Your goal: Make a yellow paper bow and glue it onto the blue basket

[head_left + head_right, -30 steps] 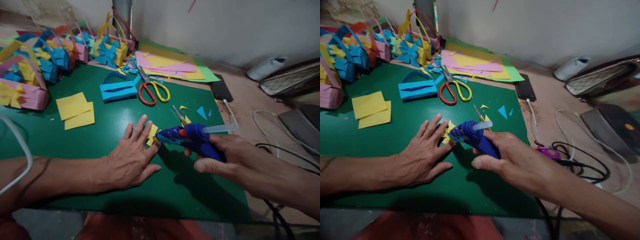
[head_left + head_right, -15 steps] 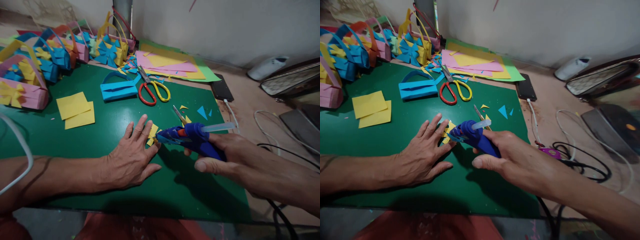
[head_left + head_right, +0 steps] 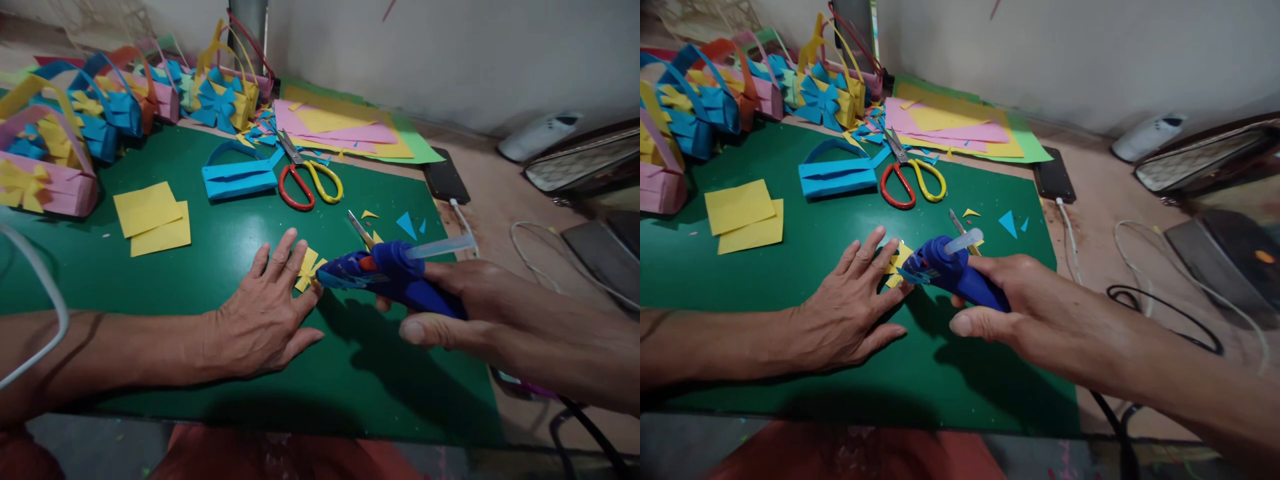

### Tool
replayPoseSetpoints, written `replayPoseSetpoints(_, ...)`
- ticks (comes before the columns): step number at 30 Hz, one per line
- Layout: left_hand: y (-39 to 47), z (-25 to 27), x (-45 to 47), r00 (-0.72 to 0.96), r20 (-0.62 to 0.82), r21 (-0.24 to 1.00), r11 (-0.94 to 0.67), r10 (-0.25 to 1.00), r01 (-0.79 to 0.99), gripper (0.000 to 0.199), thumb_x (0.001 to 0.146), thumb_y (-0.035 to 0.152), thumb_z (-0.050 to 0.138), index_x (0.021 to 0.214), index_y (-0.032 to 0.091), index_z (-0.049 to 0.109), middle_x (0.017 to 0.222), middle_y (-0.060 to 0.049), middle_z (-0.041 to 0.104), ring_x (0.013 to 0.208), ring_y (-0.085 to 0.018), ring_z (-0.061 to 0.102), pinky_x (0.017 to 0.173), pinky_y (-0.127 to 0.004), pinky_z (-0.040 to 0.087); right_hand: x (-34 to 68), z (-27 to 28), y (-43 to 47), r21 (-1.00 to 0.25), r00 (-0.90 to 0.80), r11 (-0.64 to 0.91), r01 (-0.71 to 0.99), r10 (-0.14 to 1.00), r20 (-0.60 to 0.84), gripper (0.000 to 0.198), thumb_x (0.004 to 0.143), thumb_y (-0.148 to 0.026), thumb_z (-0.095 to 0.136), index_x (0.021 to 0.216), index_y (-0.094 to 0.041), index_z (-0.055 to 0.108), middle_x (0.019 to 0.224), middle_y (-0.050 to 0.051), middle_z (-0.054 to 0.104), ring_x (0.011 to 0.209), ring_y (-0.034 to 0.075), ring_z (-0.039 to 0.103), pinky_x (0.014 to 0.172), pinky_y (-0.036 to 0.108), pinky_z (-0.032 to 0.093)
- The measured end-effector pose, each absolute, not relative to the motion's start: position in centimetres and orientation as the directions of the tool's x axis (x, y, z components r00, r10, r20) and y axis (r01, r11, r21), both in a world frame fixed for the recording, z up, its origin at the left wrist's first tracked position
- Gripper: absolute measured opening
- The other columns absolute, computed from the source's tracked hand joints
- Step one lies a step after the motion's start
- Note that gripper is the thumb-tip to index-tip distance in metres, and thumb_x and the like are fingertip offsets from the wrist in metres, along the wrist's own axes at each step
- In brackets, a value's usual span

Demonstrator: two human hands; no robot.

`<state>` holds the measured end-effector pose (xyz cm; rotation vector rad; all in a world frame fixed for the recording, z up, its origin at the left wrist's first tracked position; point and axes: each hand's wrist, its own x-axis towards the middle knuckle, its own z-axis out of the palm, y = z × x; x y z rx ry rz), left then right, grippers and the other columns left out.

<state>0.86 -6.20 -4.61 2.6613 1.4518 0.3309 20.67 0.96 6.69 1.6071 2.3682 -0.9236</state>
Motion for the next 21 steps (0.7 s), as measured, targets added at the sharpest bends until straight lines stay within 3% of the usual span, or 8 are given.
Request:
replayPoseSetpoints(3, -6.21, -4.61, 0.85, 0.523, 0.147, 0.183, -0.543, 0.840, 0.820, 0.056, 0.087, 0.055, 0.047, 0.128, 0.017, 0.050, 0.148, -0.027, 0.025, 0.139, -0.048, 0.005, 0.104, -0.066, 0.021, 20.79, 6.60, 1.13, -0.429, -0.451, 0.229, 0.874, 0.712, -0.538, 0.028, 0.063, -0.053, 0.053, 0.057, -0.026, 0.047, 0.056, 0.000, 0.052, 0.050, 0.019, 0.049, 0.045, 0.033, 0.040)
replayPoseSetpoints(8, -6.26, -4.64, 0.84, 0.523, 0.142, 0.184, -0.542, 0.840, 0.820, 0.057, 0.087, 0.055, 0.047, 0.130, 0.017, 0.048, 0.148, -0.026, 0.025, 0.139, -0.047, 0.004, 0.104, -0.065, 0.022, 20.87, 6.63, 1.24, -0.433, -0.434, 0.187, 0.882, 0.681, -0.590, 0.028, 0.063, -0.053, 0.052, 0.061, -0.025, 0.048, 0.061, 0.001, 0.055, 0.053, 0.019, 0.050, 0.046, 0.031, 0.037)
replayPoseSetpoints(21, -6.23, -4.44, 0.90, 0.531, 0.146, 0.176, -0.550, 0.835, 0.816, 0.057, 0.087, 0.054, 0.047, 0.129, 0.016, 0.049, 0.145, -0.030, 0.026, 0.138, -0.049, 0.008, 0.102, -0.067, 0.025, 20.84, 6.72, 1.57, -0.473, -0.456, 0.174, 0.864, 0.669, -0.587, 0.028, 0.065, -0.052, 0.055, 0.060, -0.026, 0.049, 0.055, -0.001, 0.050, 0.048, 0.016, 0.045, 0.044, 0.029, 0.035)
